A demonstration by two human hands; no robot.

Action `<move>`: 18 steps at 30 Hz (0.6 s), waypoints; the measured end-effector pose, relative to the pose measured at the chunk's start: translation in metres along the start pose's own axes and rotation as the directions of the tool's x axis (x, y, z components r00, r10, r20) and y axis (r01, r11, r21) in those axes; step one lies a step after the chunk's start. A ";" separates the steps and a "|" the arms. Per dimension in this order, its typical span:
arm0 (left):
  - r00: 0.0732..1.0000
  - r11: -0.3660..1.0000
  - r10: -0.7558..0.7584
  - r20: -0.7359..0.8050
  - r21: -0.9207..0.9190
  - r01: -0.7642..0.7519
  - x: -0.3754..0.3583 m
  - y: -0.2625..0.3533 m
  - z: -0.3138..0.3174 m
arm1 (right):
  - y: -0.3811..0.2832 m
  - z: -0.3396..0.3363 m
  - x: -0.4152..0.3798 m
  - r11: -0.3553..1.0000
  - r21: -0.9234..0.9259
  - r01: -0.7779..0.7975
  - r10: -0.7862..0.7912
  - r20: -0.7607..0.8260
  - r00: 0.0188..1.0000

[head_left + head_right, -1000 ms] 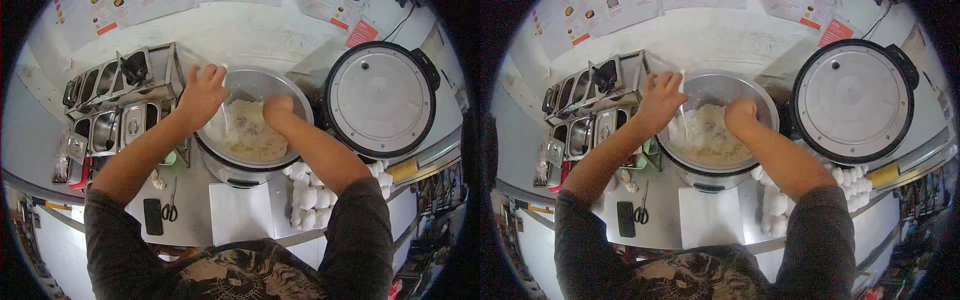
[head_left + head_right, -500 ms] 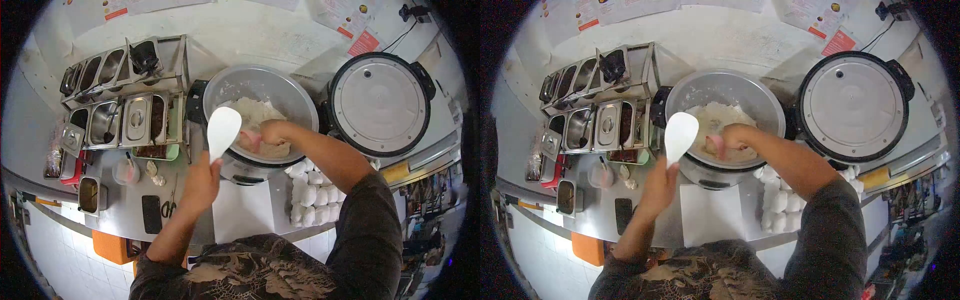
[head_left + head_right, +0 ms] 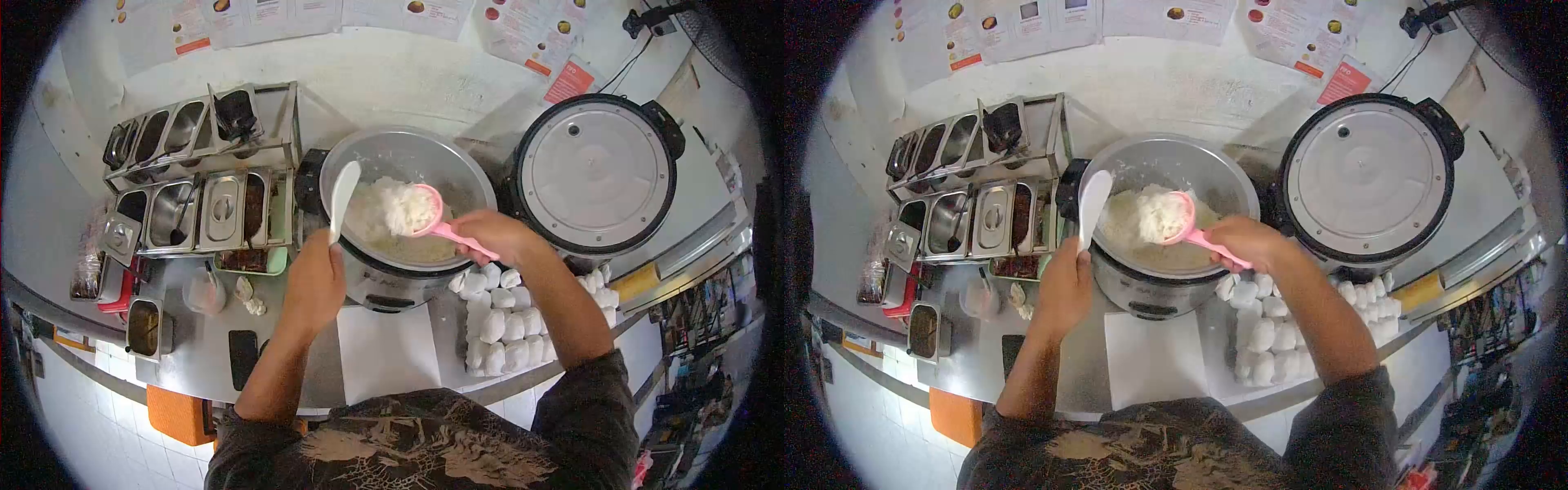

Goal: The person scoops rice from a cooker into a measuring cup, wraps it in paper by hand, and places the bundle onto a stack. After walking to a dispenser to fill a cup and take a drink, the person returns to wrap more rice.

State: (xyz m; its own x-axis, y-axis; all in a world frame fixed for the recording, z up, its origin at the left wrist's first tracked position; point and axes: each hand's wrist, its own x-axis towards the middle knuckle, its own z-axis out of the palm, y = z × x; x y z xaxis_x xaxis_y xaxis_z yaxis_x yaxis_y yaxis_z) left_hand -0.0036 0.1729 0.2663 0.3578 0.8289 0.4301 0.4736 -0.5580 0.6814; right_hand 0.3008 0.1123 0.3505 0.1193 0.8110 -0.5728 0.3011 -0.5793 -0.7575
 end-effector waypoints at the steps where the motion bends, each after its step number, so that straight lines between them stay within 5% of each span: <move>1: 0.988 0.989 0.141 -0.061 0.041 -0.139 0.001 0.001 0.001 | 0.007 0.000 -0.011 0.993 0.122 -0.005 0.011 -0.056 0.998; 4: 0.963 0.961 0.268 0.010 0.060 -0.269 0.008 0.011 0.003 | 0.035 -0.004 -0.029 0.935 0.355 0.018 -0.011 -0.021 1.000; 7: 0.959 0.945 -0.102 0.266 -0.275 0.177 0.010 0.055 -0.008 | 0.050 0.000 -0.039 0.899 0.427 0.100 -0.084 -0.056 0.995; 10: 0.952 0.942 -0.127 0.279 -0.265 0.204 0.009 0.075 -0.001 | 0.059 0.000 -0.041 0.934 0.320 0.162 -0.151 -0.061 0.987; 13: 0.944 0.958 -0.119 0.308 -0.213 0.190 -0.001 0.094 0.006 | 0.069 -0.001 -0.039 0.947 0.267 0.177 -0.166 -0.064 0.984; 16: 0.963 0.979 0.180 0.200 -0.132 -0.155 -0.015 0.085 0.033 | 0.075 -0.002 -0.037 0.944 0.240 0.227 -0.222 -0.045 0.974; 18: 0.943 0.998 0.039 0.330 -0.060 -0.020 -0.014 0.118 0.032 | 0.083 -0.002 -0.029 0.948 0.152 0.280 -0.275 -0.058 0.960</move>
State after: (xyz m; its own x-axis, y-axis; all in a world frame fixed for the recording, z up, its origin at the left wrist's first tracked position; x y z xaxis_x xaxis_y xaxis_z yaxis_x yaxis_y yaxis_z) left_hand 0.0730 0.0938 0.3213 0.6217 0.7468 0.2363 0.4171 -0.5709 0.7071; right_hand 0.3243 0.0403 0.3050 0.0865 0.9422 -0.3236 0.1749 -0.3341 -0.9262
